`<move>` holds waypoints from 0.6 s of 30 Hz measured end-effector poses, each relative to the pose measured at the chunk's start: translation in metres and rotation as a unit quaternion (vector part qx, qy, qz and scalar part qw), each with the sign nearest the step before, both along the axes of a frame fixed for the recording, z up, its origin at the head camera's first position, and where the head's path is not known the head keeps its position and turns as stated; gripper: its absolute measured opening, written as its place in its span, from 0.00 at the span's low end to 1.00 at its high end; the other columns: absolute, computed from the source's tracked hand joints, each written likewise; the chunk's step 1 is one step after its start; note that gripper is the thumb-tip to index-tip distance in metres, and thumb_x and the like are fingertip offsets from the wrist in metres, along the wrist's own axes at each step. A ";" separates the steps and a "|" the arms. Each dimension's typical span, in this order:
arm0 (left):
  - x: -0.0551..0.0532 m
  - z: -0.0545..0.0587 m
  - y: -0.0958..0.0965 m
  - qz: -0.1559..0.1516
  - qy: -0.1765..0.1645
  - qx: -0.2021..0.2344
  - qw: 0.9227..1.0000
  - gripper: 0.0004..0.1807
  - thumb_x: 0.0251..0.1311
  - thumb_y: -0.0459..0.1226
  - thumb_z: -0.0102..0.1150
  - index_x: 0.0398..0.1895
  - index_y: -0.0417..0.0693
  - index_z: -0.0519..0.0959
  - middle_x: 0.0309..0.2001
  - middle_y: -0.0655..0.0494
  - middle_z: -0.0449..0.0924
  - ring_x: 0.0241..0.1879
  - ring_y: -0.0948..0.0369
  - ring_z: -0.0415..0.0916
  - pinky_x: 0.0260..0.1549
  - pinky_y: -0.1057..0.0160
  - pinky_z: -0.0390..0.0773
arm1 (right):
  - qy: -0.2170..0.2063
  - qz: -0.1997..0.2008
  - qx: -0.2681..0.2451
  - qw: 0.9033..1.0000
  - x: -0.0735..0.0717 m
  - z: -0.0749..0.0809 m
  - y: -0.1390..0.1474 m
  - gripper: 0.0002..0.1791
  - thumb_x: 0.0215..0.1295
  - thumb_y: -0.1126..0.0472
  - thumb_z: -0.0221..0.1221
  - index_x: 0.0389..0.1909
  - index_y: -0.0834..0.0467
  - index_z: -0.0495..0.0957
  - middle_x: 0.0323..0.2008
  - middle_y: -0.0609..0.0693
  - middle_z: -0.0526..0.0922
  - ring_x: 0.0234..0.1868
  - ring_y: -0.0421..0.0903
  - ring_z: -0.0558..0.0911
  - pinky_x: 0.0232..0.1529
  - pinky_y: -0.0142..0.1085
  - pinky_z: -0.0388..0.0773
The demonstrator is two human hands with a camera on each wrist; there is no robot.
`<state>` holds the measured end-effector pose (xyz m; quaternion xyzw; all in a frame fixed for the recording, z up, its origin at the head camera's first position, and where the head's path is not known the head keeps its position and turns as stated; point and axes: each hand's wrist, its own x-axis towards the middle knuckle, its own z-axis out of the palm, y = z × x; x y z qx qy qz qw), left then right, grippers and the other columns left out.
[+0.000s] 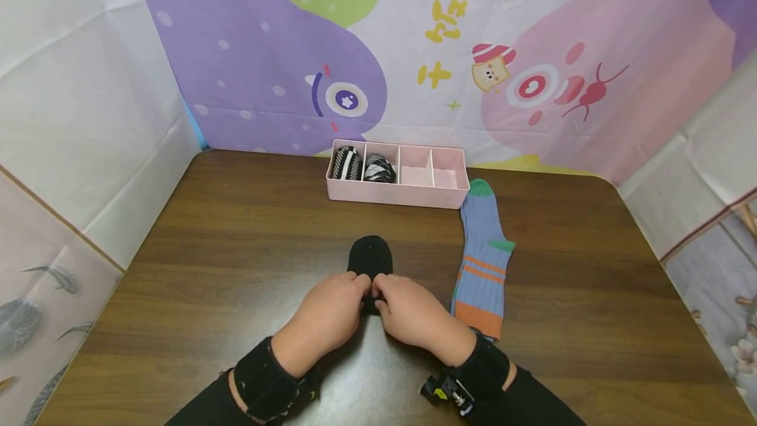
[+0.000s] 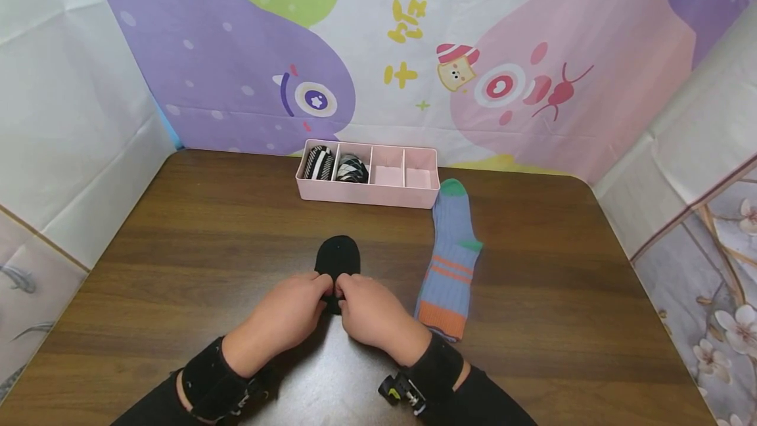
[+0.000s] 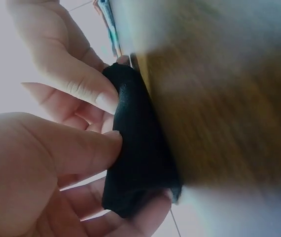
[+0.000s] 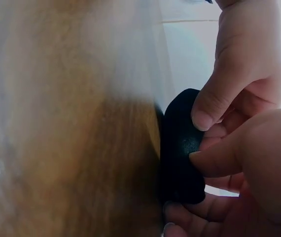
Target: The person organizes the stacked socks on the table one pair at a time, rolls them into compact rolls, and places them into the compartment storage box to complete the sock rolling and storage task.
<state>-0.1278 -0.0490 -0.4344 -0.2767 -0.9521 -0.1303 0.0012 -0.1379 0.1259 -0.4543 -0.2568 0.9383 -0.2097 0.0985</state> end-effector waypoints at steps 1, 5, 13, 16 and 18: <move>0.000 0.000 0.000 0.001 0.000 -0.001 1.000 0.03 0.61 0.33 0.61 0.34 0.49 0.76 0.29 0.56 0.75 0.32 0.57 0.75 0.34 0.57 0.78 | 0.010 0.002 0.001 1.000 0.000 0.000 0.000 0.02 0.70 0.60 0.54 0.36 0.50 0.72 0.31 0.42 0.70 0.30 0.41 0.70 0.32 0.34 0.70; 0.000 0.000 0.000 0.004 0.003 -0.008 1.000 0.02 0.61 0.34 0.61 0.33 0.48 0.77 0.30 0.56 0.76 0.33 0.57 0.75 0.35 0.57 0.78 | 0.062 0.012 0.021 0.998 0.003 0.002 0.001 0.04 0.68 0.59 0.57 0.33 0.50 0.74 0.31 0.42 0.69 0.31 0.41 0.68 0.31 0.34 0.69; 0.000 -0.003 0.001 0.013 0.007 -0.018 1.000 0.02 0.63 0.35 0.59 0.32 0.48 0.77 0.31 0.55 0.76 0.32 0.57 0.74 0.34 0.58 0.78 | 0.126 0.051 0.075 0.988 0.011 0.011 -0.001 0.09 0.61 0.57 0.64 0.41 0.52 0.77 0.36 0.46 0.74 0.37 0.44 0.73 0.36 0.38 0.75; -0.001 -0.003 0.000 0.016 0.000 -0.015 1.000 0.02 0.63 0.35 0.59 0.32 0.48 0.76 0.30 0.55 0.75 0.32 0.56 0.74 0.33 0.58 0.78 | 0.138 0.051 0.090 0.985 0.011 0.011 -0.001 0.12 0.60 0.55 0.65 0.43 0.52 0.78 0.37 0.47 0.75 0.38 0.46 0.74 0.38 0.40 0.76; -0.002 -0.003 0.000 0.018 -0.006 -0.009 1.000 0.03 0.63 0.35 0.59 0.33 0.48 0.75 0.29 0.55 0.75 0.31 0.56 0.75 0.32 0.58 0.78 | 0.140 0.048 0.089 0.985 0.011 0.009 -0.001 0.12 0.61 0.55 0.65 0.44 0.51 0.79 0.38 0.47 0.75 0.38 0.46 0.74 0.38 0.40 0.76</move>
